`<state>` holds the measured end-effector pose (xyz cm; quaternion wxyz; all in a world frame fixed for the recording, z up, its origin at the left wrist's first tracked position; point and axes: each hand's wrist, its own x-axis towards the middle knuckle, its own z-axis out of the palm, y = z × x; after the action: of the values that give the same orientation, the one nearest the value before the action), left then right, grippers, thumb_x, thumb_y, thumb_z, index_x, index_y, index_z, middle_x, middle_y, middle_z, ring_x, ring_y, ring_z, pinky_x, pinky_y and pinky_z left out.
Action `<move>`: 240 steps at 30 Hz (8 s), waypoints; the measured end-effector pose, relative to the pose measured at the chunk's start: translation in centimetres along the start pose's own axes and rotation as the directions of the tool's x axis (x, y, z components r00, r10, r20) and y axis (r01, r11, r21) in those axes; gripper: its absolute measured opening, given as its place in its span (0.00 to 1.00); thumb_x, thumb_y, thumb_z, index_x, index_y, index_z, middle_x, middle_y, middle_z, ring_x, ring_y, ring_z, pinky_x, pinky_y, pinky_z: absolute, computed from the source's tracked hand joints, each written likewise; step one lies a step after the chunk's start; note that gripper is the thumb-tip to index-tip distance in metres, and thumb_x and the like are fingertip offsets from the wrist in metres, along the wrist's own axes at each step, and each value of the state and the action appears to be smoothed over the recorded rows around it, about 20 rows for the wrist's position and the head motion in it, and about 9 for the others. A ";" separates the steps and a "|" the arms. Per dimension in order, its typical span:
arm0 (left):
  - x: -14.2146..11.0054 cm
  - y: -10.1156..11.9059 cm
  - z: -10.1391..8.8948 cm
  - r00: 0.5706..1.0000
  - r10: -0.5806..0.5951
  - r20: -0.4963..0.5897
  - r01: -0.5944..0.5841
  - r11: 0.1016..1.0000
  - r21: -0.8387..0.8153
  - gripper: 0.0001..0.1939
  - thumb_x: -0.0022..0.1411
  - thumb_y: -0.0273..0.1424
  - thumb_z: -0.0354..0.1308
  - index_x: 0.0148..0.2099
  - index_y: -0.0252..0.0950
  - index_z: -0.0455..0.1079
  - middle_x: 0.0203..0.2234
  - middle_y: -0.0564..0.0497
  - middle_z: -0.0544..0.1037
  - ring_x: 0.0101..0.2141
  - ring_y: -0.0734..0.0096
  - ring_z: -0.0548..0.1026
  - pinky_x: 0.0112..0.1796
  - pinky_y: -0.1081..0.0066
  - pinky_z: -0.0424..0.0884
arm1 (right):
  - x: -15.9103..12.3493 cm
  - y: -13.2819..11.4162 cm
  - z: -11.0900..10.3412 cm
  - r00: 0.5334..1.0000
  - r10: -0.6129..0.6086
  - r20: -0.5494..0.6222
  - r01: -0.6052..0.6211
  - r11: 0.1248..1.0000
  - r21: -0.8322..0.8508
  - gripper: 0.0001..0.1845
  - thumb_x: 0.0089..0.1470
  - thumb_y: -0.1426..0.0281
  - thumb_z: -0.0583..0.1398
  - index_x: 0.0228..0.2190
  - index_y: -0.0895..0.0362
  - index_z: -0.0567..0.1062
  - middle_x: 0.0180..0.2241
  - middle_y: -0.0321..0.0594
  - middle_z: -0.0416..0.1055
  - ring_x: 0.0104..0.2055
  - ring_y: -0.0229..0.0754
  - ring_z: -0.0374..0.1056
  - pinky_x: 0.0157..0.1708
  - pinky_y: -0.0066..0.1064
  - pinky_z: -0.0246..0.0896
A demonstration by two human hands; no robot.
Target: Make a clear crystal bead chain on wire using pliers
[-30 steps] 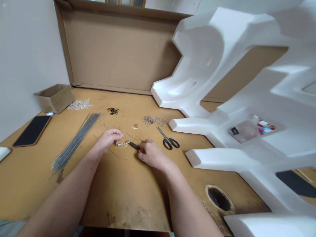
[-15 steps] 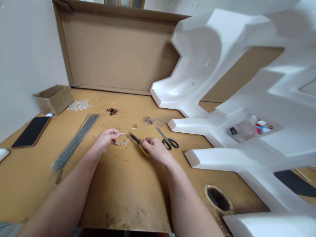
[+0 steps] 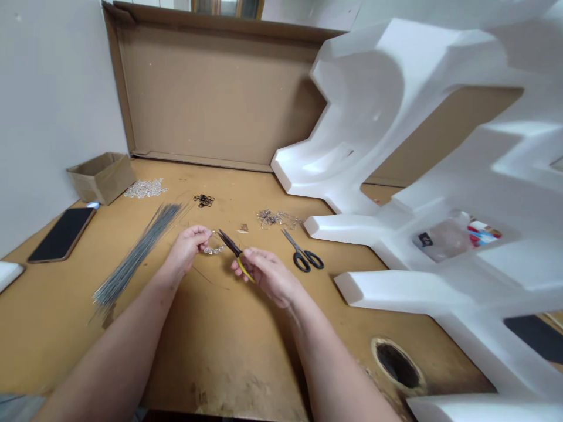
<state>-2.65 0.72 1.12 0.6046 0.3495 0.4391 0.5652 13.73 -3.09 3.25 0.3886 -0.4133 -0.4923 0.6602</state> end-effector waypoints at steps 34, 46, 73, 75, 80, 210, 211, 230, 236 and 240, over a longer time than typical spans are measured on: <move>0.1 -0.7 0.1 0.998 0.047 0.032 -0.049 0.997 0.059 0.07 0.42 0.29 0.57 0.19 0.33 0.61 0.10 0.59 0.59 0.14 0.84 0.55 0.19 0.79 0.51 | 0.2 0.6 1.2 0.953 -0.284 -0.104 0.107 0.639 -0.762 0.11 0.49 0.64 0.49 0.19 0.55 0.57 0.17 0.29 0.51 0.21 0.33 0.48 0.22 0.25 0.46; 0.1 -0.7 0.1 0.998 0.050 0.039 -0.052 0.997 0.051 0.06 0.41 0.29 0.57 0.20 0.33 0.62 0.10 0.58 0.60 0.14 0.84 0.56 0.19 0.78 0.52 | 0.1 0.6 1.1 0.950 -0.295 -0.102 0.106 0.613 -0.783 0.11 0.49 0.64 0.48 0.19 0.55 0.57 0.17 0.30 0.52 0.21 0.33 0.49 0.22 0.25 0.46; 0.1 -0.9 0.3 0.995 0.099 0.016 -0.100 0.988 0.113 0.09 0.39 0.33 0.58 0.22 0.33 0.62 0.10 0.60 0.61 0.14 0.83 0.57 0.18 0.79 0.53 | 0.2 0.9 1.1 0.922 -0.376 -0.088 0.128 0.511 -0.850 0.10 0.49 0.66 0.48 0.20 0.56 0.59 0.15 0.30 0.54 0.18 0.33 0.50 0.20 0.24 0.46; 0.2 -1.1 0.2 0.993 0.114 0.013 -0.114 0.984 0.139 0.09 0.40 0.33 0.57 0.23 0.33 0.63 0.10 0.59 0.61 0.14 0.83 0.58 0.18 0.79 0.54 | 0.2 1.0 1.1 0.922 -0.376 -0.090 0.120 0.499 -0.859 0.10 0.50 0.66 0.48 0.20 0.56 0.59 0.15 0.31 0.55 0.18 0.33 0.50 0.20 0.24 0.46; 0.1 -1.3 0.1 0.987 0.159 0.009 -0.156 0.957 0.246 0.08 0.43 0.33 0.55 0.24 0.33 0.64 0.11 0.59 0.62 0.15 0.83 0.57 0.19 0.79 0.54 | 0.2 1.0 1.2 0.921 -0.379 -0.088 0.095 0.436 -0.895 0.10 0.50 0.66 0.48 0.21 0.56 0.61 0.17 0.33 0.59 0.18 0.34 0.54 0.20 0.24 0.47; 0.0 0.8 -2.9 0.841 -0.253 0.479 -0.007 0.879 0.477 0.04 0.37 0.27 0.54 0.18 0.32 0.63 0.12 0.57 0.61 0.16 0.82 0.56 0.20 0.77 0.51 | -1.8 -1.8 -0.3 0.733 -0.428 0.530 0.439 -0.297 -0.848 0.16 0.53 0.79 0.46 0.18 0.58 0.65 0.20 0.40 0.65 0.24 0.37 0.54 0.26 0.29 0.49; 0.0 0.8 -2.8 0.845 -0.248 0.474 -0.004 0.883 0.469 0.04 0.38 0.27 0.54 0.18 0.32 0.63 0.12 0.57 0.61 0.16 0.82 0.57 0.20 0.77 0.51 | -1.7 -1.7 -0.4 0.738 -0.431 0.520 0.441 -0.275 -0.854 0.15 0.53 0.78 0.47 0.18 0.58 0.65 0.20 0.40 0.65 0.24 0.37 0.54 0.26 0.29 0.49; -0.7 0.1 -1.2 0.924 -0.137 0.357 -0.039 0.895 0.445 0.08 0.40 0.32 0.56 0.22 0.32 0.63 0.13 0.57 0.62 0.16 0.82 0.58 0.19 0.77 0.52 | 0.6 1.7 1.2 0.984 -0.117 -0.137 0.096 0.984 -0.150 0.13 0.35 0.65 0.63 0.23 0.58 0.68 0.18 0.29 0.61 0.19 0.30 0.54 0.21 0.24 0.48; -0.5 -0.7 -0.7 0.902 -0.160 0.402 -0.013 0.919 0.395 0.09 0.40 0.32 0.58 0.22 0.31 0.64 0.14 0.56 0.65 0.16 0.82 0.60 0.20 0.77 0.54 | 1.0 2.1 1.6 0.980 -0.042 -0.194 0.070 0.988 0.141 0.12 0.28 0.71 0.65 0.21 0.59 0.69 0.15 0.30 0.64 0.18 0.30 0.57 0.17 0.22 0.46; -0.6 -0.8 -0.2 0.910 -0.187 0.369 0.069 0.948 0.310 0.09 0.37 0.32 0.58 0.21 0.31 0.64 0.11 0.57 0.64 0.15 0.82 0.59 0.19 0.77 0.53 | 0.9 1.8 1.6 0.980 -0.034 -0.197 0.078 0.972 0.223 0.13 0.27 0.74 0.65 0.21 0.59 0.69 0.15 0.29 0.63 0.17 0.30 0.56 0.16 0.22 0.45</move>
<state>-2.45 0.03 0.36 0.6588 0.5109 0.4088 0.3713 11.74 -3.16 1.66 0.4978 -0.4132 -0.3845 0.6585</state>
